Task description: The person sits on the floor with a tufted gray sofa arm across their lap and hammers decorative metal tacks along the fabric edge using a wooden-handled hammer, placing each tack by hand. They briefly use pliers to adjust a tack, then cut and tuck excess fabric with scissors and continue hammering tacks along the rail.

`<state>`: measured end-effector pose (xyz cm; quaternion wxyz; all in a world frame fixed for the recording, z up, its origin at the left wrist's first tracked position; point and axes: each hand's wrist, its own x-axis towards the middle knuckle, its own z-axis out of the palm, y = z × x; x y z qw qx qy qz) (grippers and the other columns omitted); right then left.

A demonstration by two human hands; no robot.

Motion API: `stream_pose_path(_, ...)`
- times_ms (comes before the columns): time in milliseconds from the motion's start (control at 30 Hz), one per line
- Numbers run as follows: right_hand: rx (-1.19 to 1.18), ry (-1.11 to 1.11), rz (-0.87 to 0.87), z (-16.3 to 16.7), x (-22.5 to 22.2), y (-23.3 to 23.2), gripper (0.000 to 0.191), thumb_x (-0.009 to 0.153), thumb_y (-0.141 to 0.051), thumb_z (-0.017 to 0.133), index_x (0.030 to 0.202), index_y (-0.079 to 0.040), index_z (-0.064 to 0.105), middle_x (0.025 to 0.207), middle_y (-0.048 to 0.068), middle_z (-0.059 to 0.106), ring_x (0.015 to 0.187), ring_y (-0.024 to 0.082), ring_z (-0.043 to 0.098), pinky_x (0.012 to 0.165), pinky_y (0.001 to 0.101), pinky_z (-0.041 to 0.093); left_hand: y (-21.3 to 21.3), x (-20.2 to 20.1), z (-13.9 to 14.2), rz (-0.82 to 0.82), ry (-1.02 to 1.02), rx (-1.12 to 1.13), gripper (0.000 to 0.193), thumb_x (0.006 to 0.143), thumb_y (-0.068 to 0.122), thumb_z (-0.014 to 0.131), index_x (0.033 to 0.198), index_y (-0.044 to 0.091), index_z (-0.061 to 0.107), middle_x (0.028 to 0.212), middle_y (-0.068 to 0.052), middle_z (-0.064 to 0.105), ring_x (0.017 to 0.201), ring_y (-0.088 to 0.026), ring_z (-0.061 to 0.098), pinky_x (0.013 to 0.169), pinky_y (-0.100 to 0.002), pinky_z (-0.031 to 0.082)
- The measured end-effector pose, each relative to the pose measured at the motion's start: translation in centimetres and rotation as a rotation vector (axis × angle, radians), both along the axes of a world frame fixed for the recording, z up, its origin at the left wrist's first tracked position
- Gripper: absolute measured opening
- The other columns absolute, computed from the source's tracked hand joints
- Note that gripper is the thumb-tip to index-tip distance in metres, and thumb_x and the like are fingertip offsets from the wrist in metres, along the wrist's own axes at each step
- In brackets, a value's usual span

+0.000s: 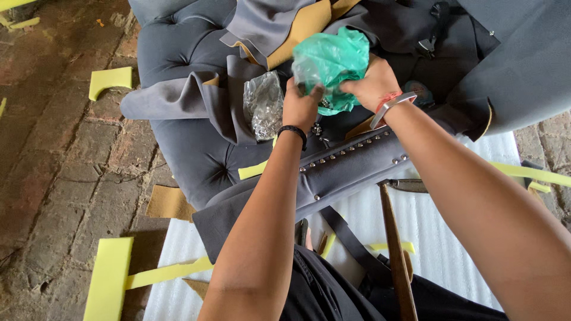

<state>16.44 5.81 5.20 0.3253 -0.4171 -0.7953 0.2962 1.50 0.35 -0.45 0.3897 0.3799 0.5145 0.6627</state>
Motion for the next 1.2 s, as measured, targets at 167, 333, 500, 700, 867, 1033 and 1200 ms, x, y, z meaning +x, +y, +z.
stream_pose_path(167,-0.054,-0.112,-0.128,0.1,-0.3,-0.2,0.046,0.082,-0.028,0.082,0.121,-0.005,0.073,0.109,0.011,0.078,0.096,0.021,0.074,0.089,0.0345,0.055,0.3,0.0,-0.2,-0.035,-0.032,0.046,0.063,0.079,-0.003,0.071,0.135,0.0,0.044,0.119,-0.015,0.072,0.111,-0.021,0.069,0.094,-0.031,0.053)
stream_pose_path(333,-0.403,-0.287,-0.221,0.1,-0.4,-0.5,0.063,0.071,-0.046,0.089,0.114,-0.004,0.071,0.109,0.016,0.073,0.096,0.025,0.072,0.081,0.0404,0.06,0.2,0.0,-0.2,0.017,0.039,-0.024,0.063,0.077,-0.003,0.068,0.136,0.003,0.046,0.121,-0.016,0.071,0.113,-0.026,0.07,0.094,-0.035,0.054)
stream_pose_path(500,-0.19,-0.558,-0.247,-0.2,-0.8,-0.7,0.04,0.08,-0.023,0.08,0.108,0.005,0.076,0.108,0.029,0.074,0.097,0.035,0.071,0.083,0.037,0.056,-0.3,-0.1,0.0,0.142,0.307,-0.172,0.05,0.078,0.005,0.07,0.126,0.003,0.056,0.113,-0.024,0.074,0.112,-0.039,0.069,0.094,-0.042,0.053)
stream_pose_path(700,-0.623,0.048,-0.391,-0.1,-1.2,-0.6,0.024,0.079,0.002,0.07,0.101,0.008,0.064,0.102,0.013,0.071,0.085,0.027,0.078,0.063,0.0358,0.063,-0.9,-0.2,0.3,0.006,0.474,-0.317,0.054,0.067,0.022,0.081,0.117,0.007,0.066,0.107,-0.02,0.076,0.105,-0.035,0.073,0.088,-0.041,0.056)
stream_pose_path(867,-0.451,0.102,-0.153,-0.4,-1.1,-1.2,0.03,0.077,-0.003,0.079,0.104,0.005,0.072,0.099,0.011,0.076,0.085,0.02,0.076,0.069,0.0312,0.064,-1.0,0.0,0.2,-0.01,0.513,-0.267,0.058,0.075,0.028,0.08,0.126,0.007,0.061,0.114,-0.021,0.073,0.109,-0.039,0.068,0.089,-0.043,0.054)
stream_pose_path(1033,-0.531,0.14,-0.166,-0.6,-1.1,-1.4,0.035,0.075,-0.005,0.081,0.108,0.0,0.071,0.102,0.007,0.075,0.087,0.018,0.074,0.07,0.0333,0.064,-0.6,-0.2,0.4,0.013,0.418,-0.295,0.053,0.076,0.024,0.074,0.124,0.006,0.064,0.114,-0.02,0.075,0.11,-0.035,0.072,0.093,-0.041,0.055)
stream_pose_path(1200,-0.675,0.332,-0.202,-0.3,-0.4,-0.7,0.031,0.075,0.003,0.07,0.106,0.003,0.069,0.103,0.011,0.074,0.089,0.023,0.077,0.072,0.0388,0.064,-0.7,-0.3,0.9,0.105,0.431,-0.289,0.054,0.073,0.023,0.077,0.122,0.004,0.062,0.114,-0.019,0.074,0.109,-0.035,0.07,0.091,-0.04,0.054)
